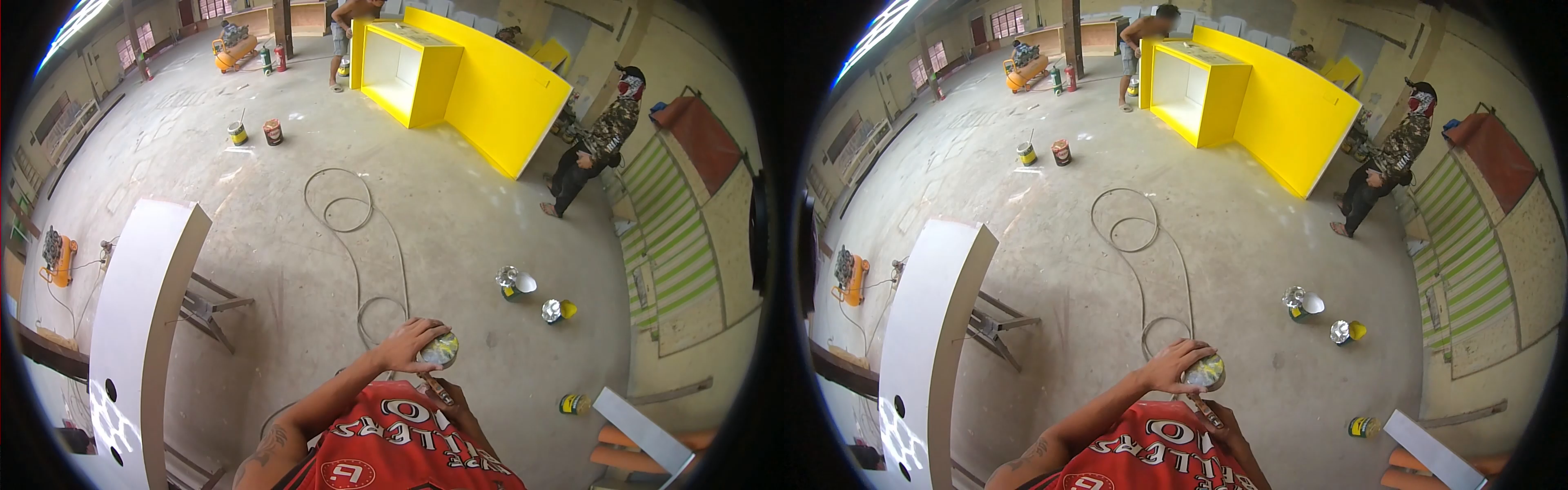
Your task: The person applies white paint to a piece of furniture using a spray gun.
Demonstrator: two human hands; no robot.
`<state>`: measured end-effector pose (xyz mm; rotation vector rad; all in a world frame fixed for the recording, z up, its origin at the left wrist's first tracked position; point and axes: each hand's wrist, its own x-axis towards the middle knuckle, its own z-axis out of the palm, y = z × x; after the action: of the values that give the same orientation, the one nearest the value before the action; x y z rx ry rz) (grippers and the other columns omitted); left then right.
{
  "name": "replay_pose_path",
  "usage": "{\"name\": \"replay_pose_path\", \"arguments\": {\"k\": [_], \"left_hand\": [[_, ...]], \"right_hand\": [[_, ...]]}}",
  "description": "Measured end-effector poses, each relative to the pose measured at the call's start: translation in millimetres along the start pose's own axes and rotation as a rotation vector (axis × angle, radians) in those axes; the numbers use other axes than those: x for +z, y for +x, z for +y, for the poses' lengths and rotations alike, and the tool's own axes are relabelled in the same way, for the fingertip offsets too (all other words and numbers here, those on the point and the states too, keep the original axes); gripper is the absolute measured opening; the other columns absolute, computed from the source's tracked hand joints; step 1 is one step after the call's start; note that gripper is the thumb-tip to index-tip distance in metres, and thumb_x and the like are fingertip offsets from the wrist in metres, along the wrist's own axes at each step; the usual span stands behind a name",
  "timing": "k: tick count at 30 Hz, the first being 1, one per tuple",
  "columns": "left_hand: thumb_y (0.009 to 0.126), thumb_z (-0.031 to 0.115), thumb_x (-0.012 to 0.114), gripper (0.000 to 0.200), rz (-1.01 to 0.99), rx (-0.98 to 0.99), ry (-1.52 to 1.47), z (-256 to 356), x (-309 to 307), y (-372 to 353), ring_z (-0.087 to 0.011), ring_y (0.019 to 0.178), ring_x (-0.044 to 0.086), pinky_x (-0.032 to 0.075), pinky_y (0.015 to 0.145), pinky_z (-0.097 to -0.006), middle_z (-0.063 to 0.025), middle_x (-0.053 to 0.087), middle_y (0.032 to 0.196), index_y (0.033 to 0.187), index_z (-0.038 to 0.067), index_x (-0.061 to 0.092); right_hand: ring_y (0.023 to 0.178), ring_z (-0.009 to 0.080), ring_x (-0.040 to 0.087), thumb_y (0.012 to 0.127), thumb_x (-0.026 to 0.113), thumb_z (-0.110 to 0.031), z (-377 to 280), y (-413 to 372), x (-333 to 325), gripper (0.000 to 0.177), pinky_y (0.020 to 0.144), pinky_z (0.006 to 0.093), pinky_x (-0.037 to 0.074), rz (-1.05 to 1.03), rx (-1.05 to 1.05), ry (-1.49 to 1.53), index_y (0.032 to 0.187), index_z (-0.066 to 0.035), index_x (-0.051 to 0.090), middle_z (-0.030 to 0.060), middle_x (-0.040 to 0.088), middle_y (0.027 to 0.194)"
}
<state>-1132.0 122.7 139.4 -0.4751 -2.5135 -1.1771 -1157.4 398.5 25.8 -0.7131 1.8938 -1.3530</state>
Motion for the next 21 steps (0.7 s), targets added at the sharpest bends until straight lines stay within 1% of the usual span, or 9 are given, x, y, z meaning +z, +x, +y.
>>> {"name": "replay_pose_path", "arguments": {"k": [3,9,13,15,16,18,19,21], "left_hand": [[0.078,0.055,0.073,0.087,-0.015,-0.015,-0.010,0,0,-2,-0.0374,0.123,0.053,0.040,0.107,-0.0469,-0.0182,0.054,0.134,0.145,0.006,0.047],[0.078,0.055,0.072,0.086,-0.003,-0.010,-0.025,-1,5,-6,-0.0376,0.123,0.053,0.039,0.107,-0.0478,-0.0183,0.054,0.133,0.145,0.005,0.047],[0.078,0.054,0.072,0.086,0.004,-0.014,-0.021,-1,7,-8,-0.0374,0.123,0.053,0.039,0.108,-0.0475,-0.0181,0.054,0.133,0.144,0.005,0.047],[0.078,0.055,0.072,0.086,0.001,-0.027,-0.019,-1,7,-9,-0.0371,0.123,0.053,0.039,0.108,-0.0471,-0.0180,0.054,0.133,0.144,0.005,0.047],[0.078,0.055,0.072,0.086,0.006,-0.028,-0.019,-1,8,-9,-0.0371,0.123,0.053,0.039,0.108,-0.0471,-0.0180,0.054,0.133,0.144,0.005,0.047],[0.078,0.055,0.072,0.086,0.019,-0.024,-0.014,0,9,-10,-0.0369,0.123,0.053,0.039,0.107,-0.0469,-0.0179,0.054,0.133,0.144,0.005,0.047],[0.078,0.055,0.072,0.086,0.022,-0.025,-0.014,0,9,-10,-0.0369,0.123,0.053,0.039,0.107,-0.0469,-0.0179,0.054,0.133,0.144,0.005,0.047],[0.078,0.055,0.072,0.086,0.023,-0.034,-0.011,1,9,-12,-0.0369,0.123,0.053,0.039,0.107,-0.0467,-0.0182,0.054,0.133,0.144,0.005,0.048]], "right_hand": [[0.085,0.0250,0.072,0.094,0.067,-0.029,-1,-3,0,0.039,0.076,0.0370,0.054,-0.025,0.071,0.039,0.124,-0.003,0.063,0.0162,0.073,0.096],[0.079,0.0241,0.070,0.094,0.067,-0.030,-14,-7,0,0.040,0.073,0.0368,0.053,-0.022,0.098,-0.041,0.123,-0.003,0.063,0.0150,0.072,0.092],[0.075,0.0230,0.070,0.094,0.067,-0.030,-8,-7,0,0.040,0.069,0.0364,0.053,-0.027,0.101,-0.001,0.123,-0.003,0.063,0.0138,0.072,0.089],[0.092,0.0144,0.068,0.098,0.064,-0.023,-17,-7,-4,0.034,0.081,0.0310,0.053,-0.066,0.163,-0.102,0.124,0.000,0.064,0.0072,0.073,0.105],[0.092,0.0144,0.068,0.098,0.064,-0.023,-22,-9,-4,0.034,0.081,0.0310,0.053,-0.070,0.163,-0.106,0.124,0.000,0.064,0.0072,0.073,0.105],[0.092,0.0138,0.067,0.098,0.064,-0.023,-29,-11,-2,0.033,0.080,0.0306,0.053,-0.061,0.211,0.008,0.124,-0.001,0.065,0.0074,0.072,0.105],[0.092,0.0138,0.067,0.098,0.064,-0.023,-26,-11,-2,0.033,0.080,0.0306,0.053,-0.063,0.212,0.005,0.124,-0.001,0.065,0.0074,0.072,0.105],[0.076,0.0173,0.068,0.095,0.067,-0.024,-24,-9,0,0.034,0.070,0.0333,0.053,-0.029,0.084,-0.049,0.123,-0.003,0.063,0.0105,0.073,0.092]]}}
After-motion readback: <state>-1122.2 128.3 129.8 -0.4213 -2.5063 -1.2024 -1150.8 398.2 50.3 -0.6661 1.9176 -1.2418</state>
